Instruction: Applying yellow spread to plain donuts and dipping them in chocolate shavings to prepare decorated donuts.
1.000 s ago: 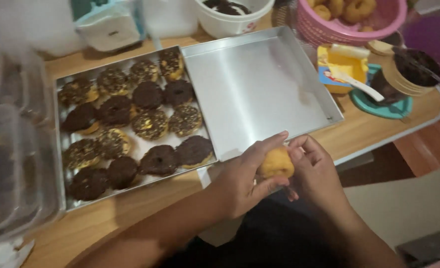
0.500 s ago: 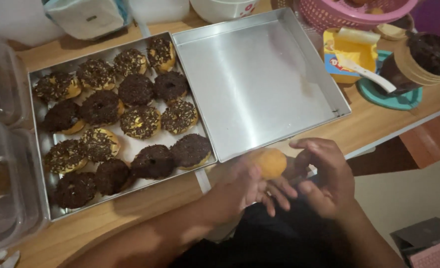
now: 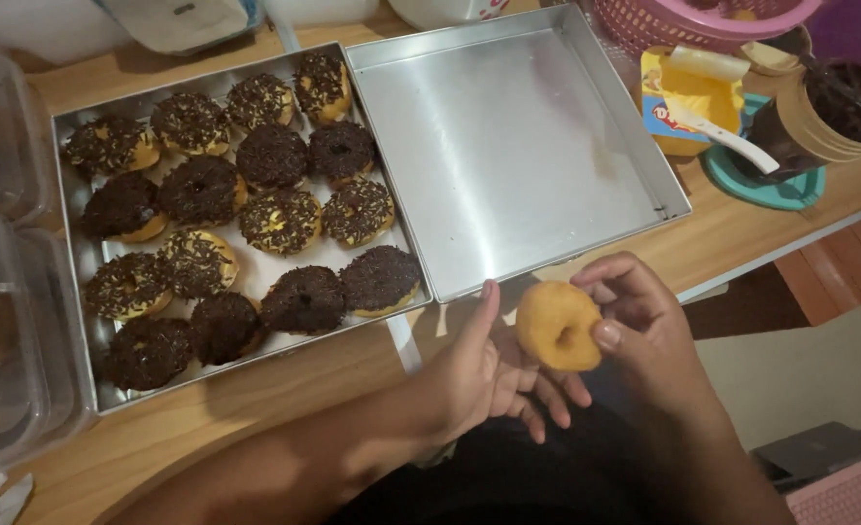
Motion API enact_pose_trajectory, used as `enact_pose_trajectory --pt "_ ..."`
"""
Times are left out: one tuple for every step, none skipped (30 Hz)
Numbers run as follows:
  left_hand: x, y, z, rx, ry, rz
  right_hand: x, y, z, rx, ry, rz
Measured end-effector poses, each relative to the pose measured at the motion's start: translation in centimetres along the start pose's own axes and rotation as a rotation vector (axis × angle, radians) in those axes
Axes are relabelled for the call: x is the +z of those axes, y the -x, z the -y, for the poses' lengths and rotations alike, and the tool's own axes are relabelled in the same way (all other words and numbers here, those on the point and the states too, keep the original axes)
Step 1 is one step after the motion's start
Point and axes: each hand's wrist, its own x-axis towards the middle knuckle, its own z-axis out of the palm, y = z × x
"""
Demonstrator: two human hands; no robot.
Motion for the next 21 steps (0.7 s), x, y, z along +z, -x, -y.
enact_pose_trajectory --pt "0.2 0.1 -0.2 -0.014 0.002 -0.019 0.0 -0.1 0.3 0.068 -0.010 0.049" --pt "0.3 0.2 -0.4 -0.029 0.004 -0.038 0.0 -0.1 0.6 0.137 -0.020 0.095" --pt "0.4 0.2 -0.3 -0.029 0.005 -0.037 -0.2 -0.2 0.6 0.137 -0.019 0.095" --pt "0.4 0.3 -0.3 -0.005 0.016 -0.038 -0.3 -0.2 0.7 0.154 0.094 0.134" --pt "0.5 0.3 -0.2 0.018 0.028 -0.039 -0.4 -0.3 0.7 0.169 0.206 0.174" --pt "0.7 0.3 -0.3 0.017 0.031 -0.040 -0.5 -0.2 0.3 0.173 0.206 0.175" --pt "0.8 0.4 -0.5 0.023 0.034 -0.060 -0.7 -0.1 -0.1 0.137 0.212 0.166" --pt "0.9 0.3 -0.7 0.031 0.035 -0.079 -0.9 -0.1 -0.5 0.099 0.219 0.156" --pt "0.8 0.2 -0.7 0.031 0.036 -0.079 -0.5 -0.1 0.0 0.100 0.219 0.157" --pt "0.6 0.2 -0.7 0.037 0.035 -0.086 -0.1 0.0 0.4 0.062 0.273 0.133" --pt "0.5 0.1 -0.7 0.042 0.033 -0.094 0.2 0.1 0.9 0.024 0.328 0.109" --pt "0.2 -0.1 -0.4 0.041 0.034 -0.093 0.1 -0.1 0.9 0.024 0.328 0.109" --pt "-0.1 -0.2 -0.2 0.059 0.076 -0.070 -0.1 -0.3 1.0 -0.105 0.409 0.053" --pt "-0.4 -0.4 0.1 0.078 0.117 -0.046 -0.2 -0.5 1.0 -0.237 0.490 -0.005" --pt "-0.4 -0.4 0.1 0.079 0.116 -0.045 -0.7 -0.7 0.8 -0.239 0.491 -0.006" --pt "-0.4 -0.4 0.1 0.083 0.103 -0.053 -1.3 -0.9 0.6 -0.343 0.595 -0.160" --pt "-0.4 -0.4 0.1 0.087 0.090 -0.061 -1.8 -1.0 0.4 -0.446 0.696 -0.317" --pt "-0.3 -0.2 -0.2 0.088 0.090 -0.058 -2.7 -1.3 0.0 -0.448 0.699 -0.317" --pt "-0.1 -0.1 -0.5 0.083 0.048 -0.068 -3.6 -1.5 -0.3 -0.481 0.698 -0.400" --pt "0.1 0.1 -0.7 0.077 0.008 -0.077 -4.6 -1.6 -0.7 -0.513 0.697 -0.485" --pt "0.2 0.1 -0.7 0.077 0.008 -0.074 -5.2 -1.7 -0.7 -0.513 0.700 -0.486"
